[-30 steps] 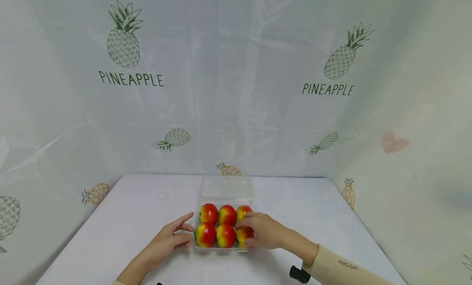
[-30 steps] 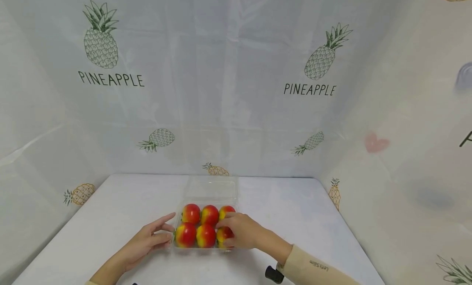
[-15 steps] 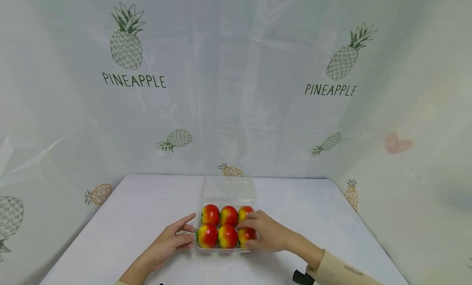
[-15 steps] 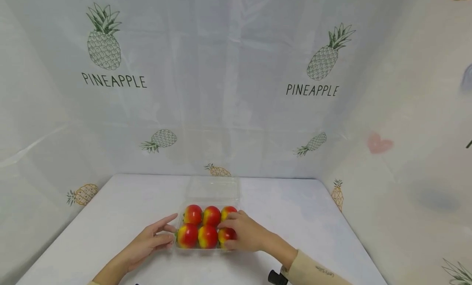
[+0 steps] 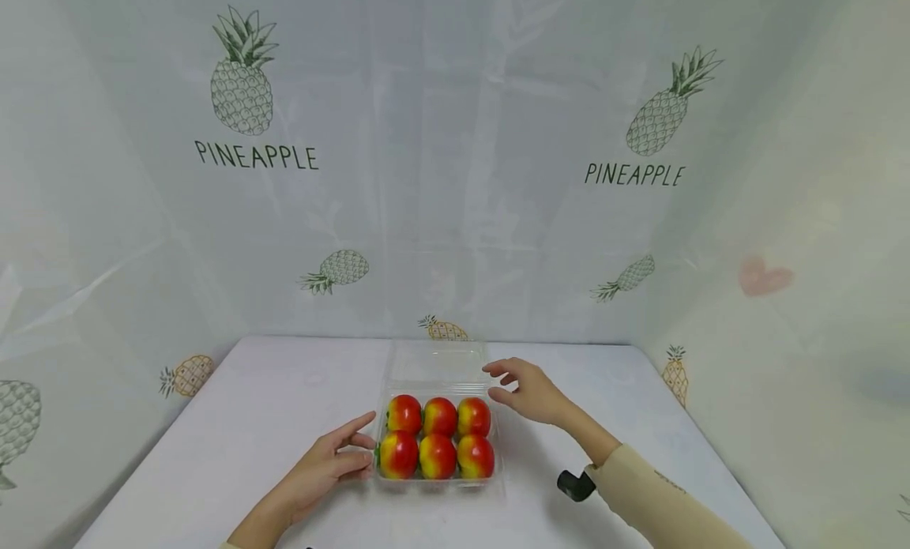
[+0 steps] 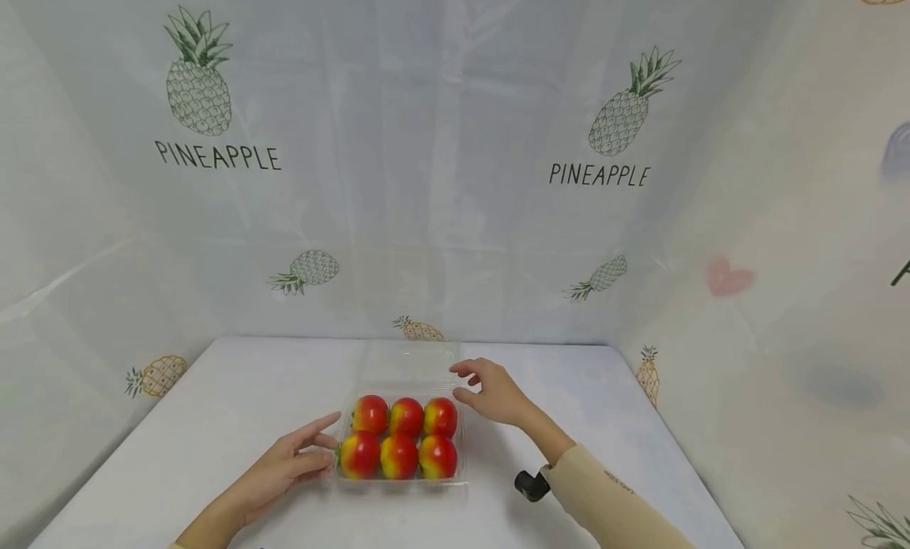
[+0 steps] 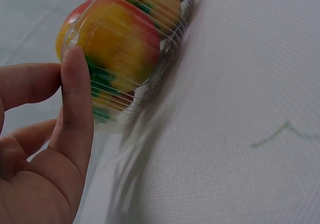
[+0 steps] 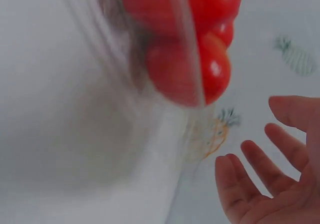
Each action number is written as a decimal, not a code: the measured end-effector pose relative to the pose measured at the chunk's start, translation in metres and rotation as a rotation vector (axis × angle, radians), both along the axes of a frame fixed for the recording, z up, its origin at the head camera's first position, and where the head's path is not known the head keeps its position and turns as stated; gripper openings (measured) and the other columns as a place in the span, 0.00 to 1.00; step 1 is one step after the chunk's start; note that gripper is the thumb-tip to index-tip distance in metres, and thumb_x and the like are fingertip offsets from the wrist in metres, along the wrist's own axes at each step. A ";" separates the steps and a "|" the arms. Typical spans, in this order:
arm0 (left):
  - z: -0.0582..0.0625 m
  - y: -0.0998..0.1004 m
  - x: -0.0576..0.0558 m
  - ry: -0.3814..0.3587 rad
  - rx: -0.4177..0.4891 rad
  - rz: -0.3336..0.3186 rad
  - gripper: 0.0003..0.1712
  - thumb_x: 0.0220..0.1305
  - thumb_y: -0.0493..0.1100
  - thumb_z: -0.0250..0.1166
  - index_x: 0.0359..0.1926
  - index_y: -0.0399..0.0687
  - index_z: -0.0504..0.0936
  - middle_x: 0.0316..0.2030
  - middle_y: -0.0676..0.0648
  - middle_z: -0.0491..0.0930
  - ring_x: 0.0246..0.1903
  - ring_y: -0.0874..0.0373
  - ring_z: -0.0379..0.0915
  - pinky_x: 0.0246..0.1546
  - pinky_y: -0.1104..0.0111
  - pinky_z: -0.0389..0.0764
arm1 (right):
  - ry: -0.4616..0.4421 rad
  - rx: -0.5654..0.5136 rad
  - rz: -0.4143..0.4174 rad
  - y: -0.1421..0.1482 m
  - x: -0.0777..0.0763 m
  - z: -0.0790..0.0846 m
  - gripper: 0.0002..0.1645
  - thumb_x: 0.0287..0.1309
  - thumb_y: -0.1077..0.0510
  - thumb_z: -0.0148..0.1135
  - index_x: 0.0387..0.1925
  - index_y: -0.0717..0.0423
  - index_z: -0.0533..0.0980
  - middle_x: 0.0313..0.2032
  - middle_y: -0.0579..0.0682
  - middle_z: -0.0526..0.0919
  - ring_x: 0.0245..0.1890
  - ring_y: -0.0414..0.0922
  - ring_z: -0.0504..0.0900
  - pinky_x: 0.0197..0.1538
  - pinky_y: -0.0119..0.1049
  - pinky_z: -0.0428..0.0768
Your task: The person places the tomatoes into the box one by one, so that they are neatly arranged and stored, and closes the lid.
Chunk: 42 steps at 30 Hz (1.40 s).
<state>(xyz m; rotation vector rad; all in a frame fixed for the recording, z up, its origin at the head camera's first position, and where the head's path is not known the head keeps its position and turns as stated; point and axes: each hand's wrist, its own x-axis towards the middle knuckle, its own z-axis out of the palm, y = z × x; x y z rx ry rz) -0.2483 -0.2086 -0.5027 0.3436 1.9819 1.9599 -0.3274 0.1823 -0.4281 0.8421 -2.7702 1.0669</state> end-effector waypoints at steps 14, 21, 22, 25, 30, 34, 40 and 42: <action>-0.004 -0.001 -0.004 -0.007 -0.008 0.008 0.45 0.75 0.40 0.66 0.84 0.40 0.54 0.57 0.37 0.71 0.42 0.53 0.81 0.50 0.67 0.88 | -0.338 -0.310 -0.312 0.005 -0.056 -0.039 0.31 0.74 0.55 0.64 0.73 0.61 0.71 0.63 0.66 0.79 0.47 0.57 0.87 0.53 0.45 0.89; -0.004 -0.001 -0.002 -0.007 -0.004 0.006 0.45 0.75 0.40 0.67 0.84 0.40 0.54 0.56 0.37 0.71 0.42 0.53 0.81 0.50 0.67 0.88 | -0.419 -0.408 -0.336 0.005 -0.070 -0.047 0.32 0.77 0.56 0.59 0.76 0.63 0.66 0.64 0.68 0.78 0.52 0.59 0.86 0.55 0.47 0.88; -0.004 -0.001 -0.002 -0.003 -0.005 0.004 0.45 0.75 0.40 0.66 0.84 0.40 0.54 0.56 0.37 0.71 0.42 0.53 0.81 0.50 0.67 0.88 | -0.429 -0.420 -0.342 0.005 -0.071 -0.049 0.32 0.77 0.56 0.59 0.76 0.63 0.66 0.63 0.68 0.78 0.52 0.59 0.86 0.55 0.47 0.88; -0.004 -0.001 -0.002 0.002 -0.004 0.000 0.45 0.75 0.40 0.66 0.84 0.40 0.54 0.56 0.37 0.71 0.41 0.53 0.81 0.50 0.67 0.88 | -0.454 -0.451 -0.352 0.005 -0.074 -0.052 0.33 0.77 0.56 0.59 0.76 0.63 0.66 0.62 0.68 0.79 0.52 0.59 0.86 0.56 0.48 0.88; -0.004 -0.002 -0.003 -0.001 0.000 0.000 0.45 0.75 0.39 0.66 0.84 0.40 0.53 0.56 0.37 0.71 0.41 0.53 0.81 0.49 0.67 0.88 | -0.477 -0.488 -0.343 0.003 -0.077 -0.055 0.34 0.75 0.56 0.59 0.76 0.63 0.66 0.62 0.68 0.79 0.52 0.58 0.87 0.58 0.50 0.87; -0.004 -0.001 -0.003 -0.004 -0.002 0.004 0.45 0.75 0.39 0.66 0.84 0.40 0.54 0.56 0.37 0.72 0.41 0.53 0.81 0.49 0.67 0.88 | -0.476 -0.494 -0.342 -0.001 -0.078 -0.056 0.33 0.75 0.56 0.60 0.76 0.62 0.67 0.62 0.67 0.79 0.49 0.54 0.87 0.58 0.48 0.87; -0.004 -0.001 -0.003 -0.002 -0.006 0.006 0.45 0.75 0.40 0.66 0.84 0.40 0.54 0.56 0.37 0.72 0.42 0.53 0.81 0.50 0.67 0.88 | -0.464 -0.496 -0.343 -0.007 -0.078 -0.053 0.32 0.76 0.57 0.59 0.76 0.63 0.67 0.61 0.67 0.80 0.46 0.52 0.85 0.55 0.45 0.88; -0.004 -0.001 -0.003 -0.002 -0.005 0.006 0.45 0.75 0.40 0.66 0.84 0.40 0.54 0.56 0.37 0.72 0.42 0.53 0.81 0.50 0.67 0.88 | -0.463 -0.494 -0.345 -0.009 -0.078 -0.053 0.32 0.76 0.58 0.59 0.76 0.63 0.67 0.61 0.67 0.80 0.46 0.52 0.84 0.55 0.44 0.88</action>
